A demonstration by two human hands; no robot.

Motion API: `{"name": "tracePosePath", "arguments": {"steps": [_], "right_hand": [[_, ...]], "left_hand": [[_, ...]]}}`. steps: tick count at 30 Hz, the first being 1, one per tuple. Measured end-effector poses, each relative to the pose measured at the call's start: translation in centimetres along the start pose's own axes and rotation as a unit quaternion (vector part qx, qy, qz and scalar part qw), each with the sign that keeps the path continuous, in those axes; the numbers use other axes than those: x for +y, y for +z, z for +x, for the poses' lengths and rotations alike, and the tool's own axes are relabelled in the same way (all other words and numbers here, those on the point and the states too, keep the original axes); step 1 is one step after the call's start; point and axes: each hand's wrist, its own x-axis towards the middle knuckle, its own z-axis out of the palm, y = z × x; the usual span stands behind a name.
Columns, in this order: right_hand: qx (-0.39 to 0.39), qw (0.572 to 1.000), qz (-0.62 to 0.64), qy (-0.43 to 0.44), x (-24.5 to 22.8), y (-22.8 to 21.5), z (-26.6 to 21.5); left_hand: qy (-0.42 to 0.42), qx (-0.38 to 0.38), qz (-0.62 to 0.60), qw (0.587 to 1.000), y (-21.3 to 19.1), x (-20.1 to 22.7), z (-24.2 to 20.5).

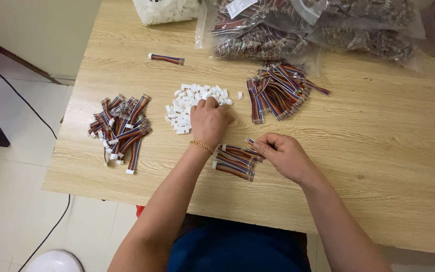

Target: Assembling wire harnesses by inserting wires into plastic connectors

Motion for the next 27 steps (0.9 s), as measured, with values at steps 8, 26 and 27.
{"name": "tracePosePath", "arguments": {"steps": [8, 26, 27], "right_hand": [[0.012, 1.0, 0.014, -0.023, -1.4, 0.2, -1.0], [0.049, 0.994, 0.048, -0.08, -5.1, 2.2, -3.7], [0.044, 0.993, 0.078, -0.08, -5.4, 2.7, -3.9]], "left_hand": [[-0.029, 0.036, -0.005, 0.999, 3.5, -0.6, 0.7], [-0.209, -0.034, -0.795, 0.569, -9.8, 5.7, -8.1], [-0.24, -0.062, -0.843, 0.476, -10.2, 6.4, -9.0]]}}
